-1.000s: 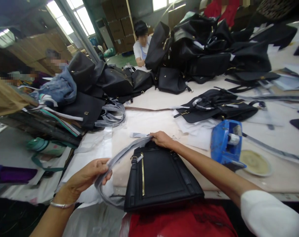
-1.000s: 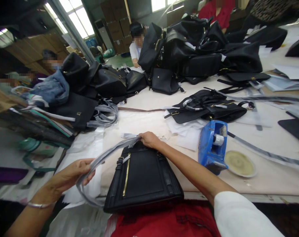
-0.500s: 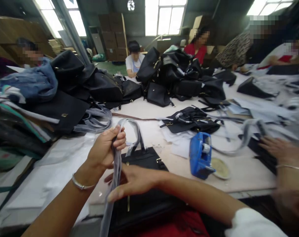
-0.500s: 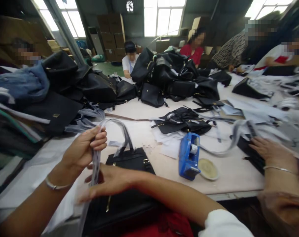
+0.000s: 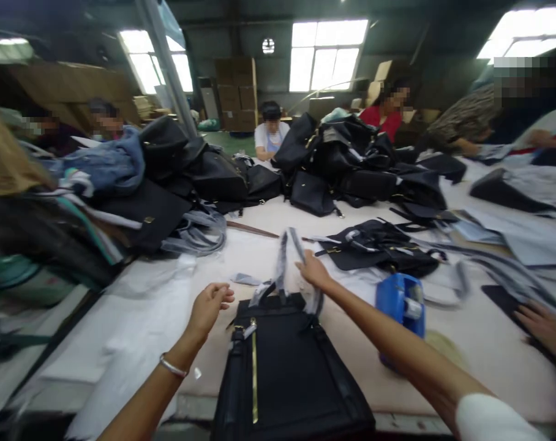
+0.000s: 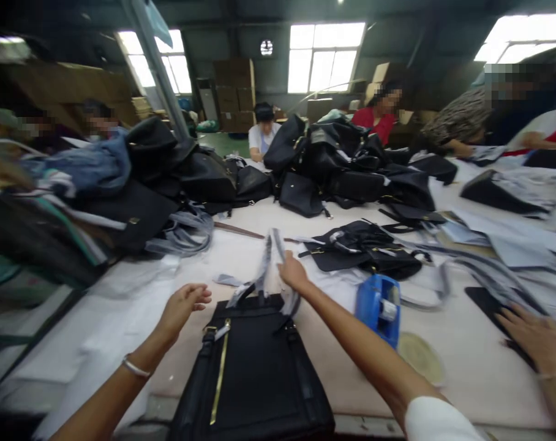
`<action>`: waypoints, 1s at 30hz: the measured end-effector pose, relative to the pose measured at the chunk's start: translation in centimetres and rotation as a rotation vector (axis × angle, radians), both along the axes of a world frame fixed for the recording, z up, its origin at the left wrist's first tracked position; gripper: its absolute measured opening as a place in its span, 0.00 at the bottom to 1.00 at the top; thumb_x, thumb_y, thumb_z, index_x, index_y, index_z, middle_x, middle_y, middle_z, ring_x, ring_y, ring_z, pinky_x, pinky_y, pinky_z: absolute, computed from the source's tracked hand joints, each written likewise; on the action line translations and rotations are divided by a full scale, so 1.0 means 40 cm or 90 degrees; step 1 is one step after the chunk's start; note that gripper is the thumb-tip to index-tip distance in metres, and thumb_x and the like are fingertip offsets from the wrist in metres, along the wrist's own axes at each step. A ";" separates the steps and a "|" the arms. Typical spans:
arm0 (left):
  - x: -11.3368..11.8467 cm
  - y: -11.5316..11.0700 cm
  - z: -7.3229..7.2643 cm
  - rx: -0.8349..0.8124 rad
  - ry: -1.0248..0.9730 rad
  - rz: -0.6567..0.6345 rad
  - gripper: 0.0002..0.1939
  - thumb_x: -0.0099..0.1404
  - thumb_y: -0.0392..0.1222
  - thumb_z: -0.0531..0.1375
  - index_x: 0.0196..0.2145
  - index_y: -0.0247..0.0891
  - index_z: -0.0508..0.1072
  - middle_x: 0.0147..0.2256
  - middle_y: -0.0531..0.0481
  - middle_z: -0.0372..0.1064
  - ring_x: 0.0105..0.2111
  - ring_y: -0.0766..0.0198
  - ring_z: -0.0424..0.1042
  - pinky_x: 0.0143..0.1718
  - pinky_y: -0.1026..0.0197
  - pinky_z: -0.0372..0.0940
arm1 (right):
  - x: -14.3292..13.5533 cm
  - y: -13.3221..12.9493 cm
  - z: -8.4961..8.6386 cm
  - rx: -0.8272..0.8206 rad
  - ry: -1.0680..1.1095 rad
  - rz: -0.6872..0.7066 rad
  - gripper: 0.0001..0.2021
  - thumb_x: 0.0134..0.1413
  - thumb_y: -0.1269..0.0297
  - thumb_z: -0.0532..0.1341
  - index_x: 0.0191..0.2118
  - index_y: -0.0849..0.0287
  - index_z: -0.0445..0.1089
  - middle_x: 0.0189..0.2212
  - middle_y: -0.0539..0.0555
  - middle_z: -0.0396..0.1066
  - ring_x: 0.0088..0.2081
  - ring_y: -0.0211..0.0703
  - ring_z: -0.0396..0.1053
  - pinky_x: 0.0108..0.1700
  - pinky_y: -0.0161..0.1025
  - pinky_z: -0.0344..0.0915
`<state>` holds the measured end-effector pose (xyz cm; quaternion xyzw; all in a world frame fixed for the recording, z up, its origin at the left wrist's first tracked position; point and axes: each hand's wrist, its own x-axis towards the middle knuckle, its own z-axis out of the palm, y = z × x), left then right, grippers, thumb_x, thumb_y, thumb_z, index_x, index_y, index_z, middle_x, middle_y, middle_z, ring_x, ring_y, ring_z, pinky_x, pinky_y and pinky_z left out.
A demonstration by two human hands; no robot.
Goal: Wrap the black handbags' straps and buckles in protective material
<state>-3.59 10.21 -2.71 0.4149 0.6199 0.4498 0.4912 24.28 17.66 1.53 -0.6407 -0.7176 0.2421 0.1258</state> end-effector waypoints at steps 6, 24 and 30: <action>-0.009 -0.142 -0.068 -0.016 0.128 -0.105 0.22 0.61 0.53 0.57 0.49 0.38 0.68 0.48 0.42 0.71 0.49 0.52 0.69 0.52 0.51 0.61 | 0.017 0.033 -0.093 0.000 -0.136 0.104 0.22 0.58 0.56 0.58 0.51 0.67 0.64 0.45 0.67 0.68 0.49 0.53 0.65 0.47 0.42 0.62; -0.026 -0.101 -0.199 -0.004 0.274 -0.185 0.19 0.68 0.56 0.44 0.45 0.45 0.67 0.47 0.50 0.71 0.48 0.56 0.69 0.49 0.58 0.61 | 0.241 -0.081 -0.147 0.029 -0.286 0.143 0.19 0.58 0.74 0.51 0.53 0.51 0.66 0.43 0.54 0.70 0.43 0.42 0.68 0.42 0.34 0.60; -0.028 -0.110 -0.201 -0.012 0.278 -0.197 0.19 0.66 0.54 0.48 0.49 0.46 0.65 0.48 0.49 0.71 0.45 0.52 0.71 0.47 0.56 0.63 | 0.204 -0.138 -0.166 0.063 -0.295 0.170 0.15 0.60 0.68 0.53 0.51 0.57 0.64 0.43 0.58 0.68 0.45 0.46 0.66 0.44 0.37 0.61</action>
